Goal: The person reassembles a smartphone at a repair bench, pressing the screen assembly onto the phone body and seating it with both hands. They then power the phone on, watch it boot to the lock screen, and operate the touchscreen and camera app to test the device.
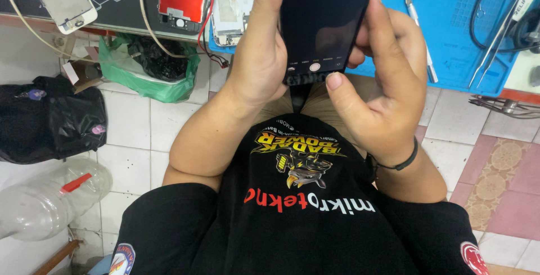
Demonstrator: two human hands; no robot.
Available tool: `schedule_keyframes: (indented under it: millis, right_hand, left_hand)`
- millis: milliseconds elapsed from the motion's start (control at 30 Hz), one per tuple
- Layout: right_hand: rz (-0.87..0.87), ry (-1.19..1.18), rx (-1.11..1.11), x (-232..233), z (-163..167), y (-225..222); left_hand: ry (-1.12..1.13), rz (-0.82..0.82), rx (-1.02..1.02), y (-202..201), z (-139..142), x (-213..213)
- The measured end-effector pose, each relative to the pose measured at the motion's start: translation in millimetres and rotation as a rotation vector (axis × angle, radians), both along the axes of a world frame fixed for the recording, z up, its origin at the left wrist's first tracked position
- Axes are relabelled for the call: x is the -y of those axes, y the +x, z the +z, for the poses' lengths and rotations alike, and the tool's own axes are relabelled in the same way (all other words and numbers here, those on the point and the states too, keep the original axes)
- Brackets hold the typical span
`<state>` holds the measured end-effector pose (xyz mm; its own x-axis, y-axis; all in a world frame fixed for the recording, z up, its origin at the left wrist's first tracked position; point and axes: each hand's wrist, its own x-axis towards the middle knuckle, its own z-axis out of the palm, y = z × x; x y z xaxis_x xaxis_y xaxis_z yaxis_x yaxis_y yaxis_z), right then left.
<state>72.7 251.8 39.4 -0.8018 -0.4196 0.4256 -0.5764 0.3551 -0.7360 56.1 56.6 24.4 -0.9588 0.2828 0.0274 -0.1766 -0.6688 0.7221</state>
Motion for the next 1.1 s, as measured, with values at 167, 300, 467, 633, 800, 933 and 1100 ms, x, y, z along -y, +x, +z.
schedule_keyframes:
  millis: [167,300,467,633,800,933,1100]
  right_hand:
    - [0.001,0.012,-0.004,0.5,1.2,0.8]
    - [0.004,0.022,-0.012,0.8,2.4,1.3]
    - [0.008,0.042,-0.031,1.1,3.9,1.5]
    - [0.004,0.048,-0.045,3.1,4.5,1.3]
    - [-0.003,0.055,-0.047,5.3,5.0,2.1]
    - [-0.004,0.044,-0.006,6.2,5.8,3.1]
    - [0.0,0.045,-0.013,8.2,5.5,3.1]
  left_hand:
    - [0.006,-0.002,0.006,0.9,1.8,1.4]
    - [0.006,-0.012,0.001,1.2,2.5,3.7]
    - [0.006,-0.012,-0.004,2.6,3.5,5.5]
    - [-0.006,-0.004,-0.025,2.9,4.5,7.6]
    - [-0.01,0.002,-0.025,3.6,3.1,8.4]
    - [0.017,-0.01,-0.001,4.1,0.8,9.4]
    - [0.003,0.001,-0.001,5.2,-0.6,10.0]
